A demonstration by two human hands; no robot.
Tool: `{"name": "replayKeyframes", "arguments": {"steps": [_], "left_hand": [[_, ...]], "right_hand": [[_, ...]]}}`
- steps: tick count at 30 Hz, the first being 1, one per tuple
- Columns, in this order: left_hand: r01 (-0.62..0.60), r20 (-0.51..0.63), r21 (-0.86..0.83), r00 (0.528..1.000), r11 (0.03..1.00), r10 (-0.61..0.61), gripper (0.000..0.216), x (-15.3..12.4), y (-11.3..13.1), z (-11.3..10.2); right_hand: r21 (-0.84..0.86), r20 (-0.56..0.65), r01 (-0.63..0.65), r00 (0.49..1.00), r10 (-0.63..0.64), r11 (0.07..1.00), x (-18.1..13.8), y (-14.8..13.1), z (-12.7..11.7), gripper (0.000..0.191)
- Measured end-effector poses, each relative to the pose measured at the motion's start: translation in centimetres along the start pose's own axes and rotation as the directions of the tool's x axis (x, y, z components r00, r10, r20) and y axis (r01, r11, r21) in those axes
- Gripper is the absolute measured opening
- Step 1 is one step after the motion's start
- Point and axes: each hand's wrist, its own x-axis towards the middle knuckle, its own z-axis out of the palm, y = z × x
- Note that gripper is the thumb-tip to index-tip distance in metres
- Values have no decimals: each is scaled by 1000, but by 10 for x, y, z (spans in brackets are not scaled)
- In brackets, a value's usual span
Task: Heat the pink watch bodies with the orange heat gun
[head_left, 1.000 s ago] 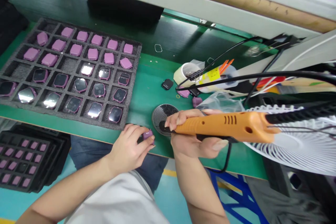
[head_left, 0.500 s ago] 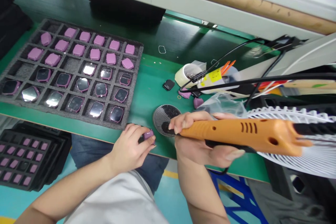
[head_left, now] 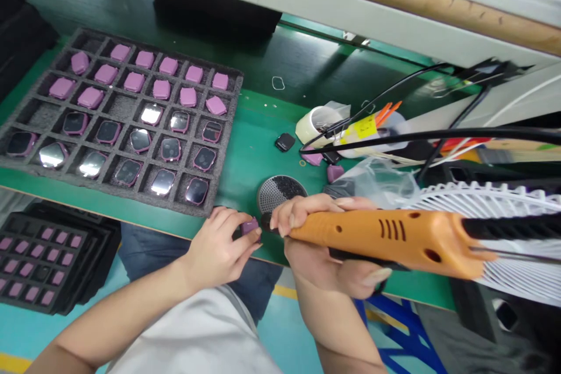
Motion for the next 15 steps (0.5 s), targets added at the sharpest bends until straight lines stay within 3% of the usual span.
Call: {"name": "replayKeyframes", "arguments": {"steps": [15], "left_hand": [[17, -1, -5, 1000, 1000, -17, 15, -1, 1, 2]], "right_hand": [[18, 55, 66, 996, -66, 998, -9, 9, 4, 56]]}}
